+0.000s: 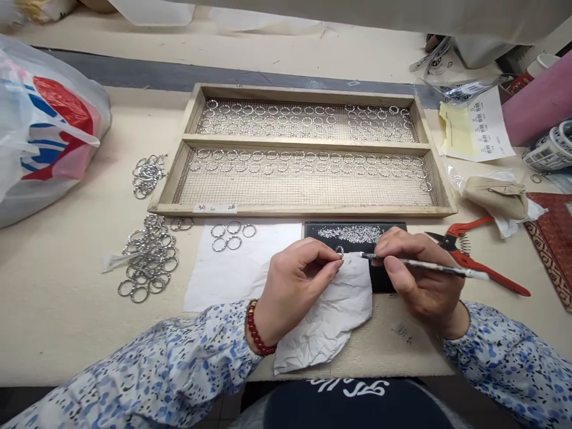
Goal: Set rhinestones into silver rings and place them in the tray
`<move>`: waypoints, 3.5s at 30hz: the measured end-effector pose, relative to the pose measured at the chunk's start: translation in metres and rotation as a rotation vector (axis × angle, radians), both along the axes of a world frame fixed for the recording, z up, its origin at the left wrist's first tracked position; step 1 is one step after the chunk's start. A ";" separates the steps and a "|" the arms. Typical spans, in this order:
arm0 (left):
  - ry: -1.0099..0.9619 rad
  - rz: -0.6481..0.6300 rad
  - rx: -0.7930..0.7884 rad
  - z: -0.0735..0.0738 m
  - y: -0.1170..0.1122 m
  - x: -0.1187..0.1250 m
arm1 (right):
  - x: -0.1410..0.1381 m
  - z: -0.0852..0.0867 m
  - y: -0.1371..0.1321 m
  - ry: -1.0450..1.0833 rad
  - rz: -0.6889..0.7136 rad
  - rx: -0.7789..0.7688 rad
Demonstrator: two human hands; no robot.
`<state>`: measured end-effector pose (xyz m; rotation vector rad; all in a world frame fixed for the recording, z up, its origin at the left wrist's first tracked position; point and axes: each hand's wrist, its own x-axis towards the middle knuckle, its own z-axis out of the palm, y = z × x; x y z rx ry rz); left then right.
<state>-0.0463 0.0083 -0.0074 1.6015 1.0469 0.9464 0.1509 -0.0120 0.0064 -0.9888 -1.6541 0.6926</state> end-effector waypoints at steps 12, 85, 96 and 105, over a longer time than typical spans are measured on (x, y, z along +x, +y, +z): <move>-0.009 0.012 0.011 0.002 0.000 0.001 | -0.003 -0.002 0.000 0.002 0.061 0.004; 0.005 0.019 0.017 0.003 0.000 0.001 | -0.002 -0.004 0.000 -0.042 0.060 0.019; 0.001 0.014 0.014 0.003 0.000 0.001 | -0.002 -0.003 0.000 -0.024 0.060 0.027; 0.000 0.018 0.011 0.004 0.000 0.001 | -0.001 -0.004 0.000 -0.032 0.062 0.021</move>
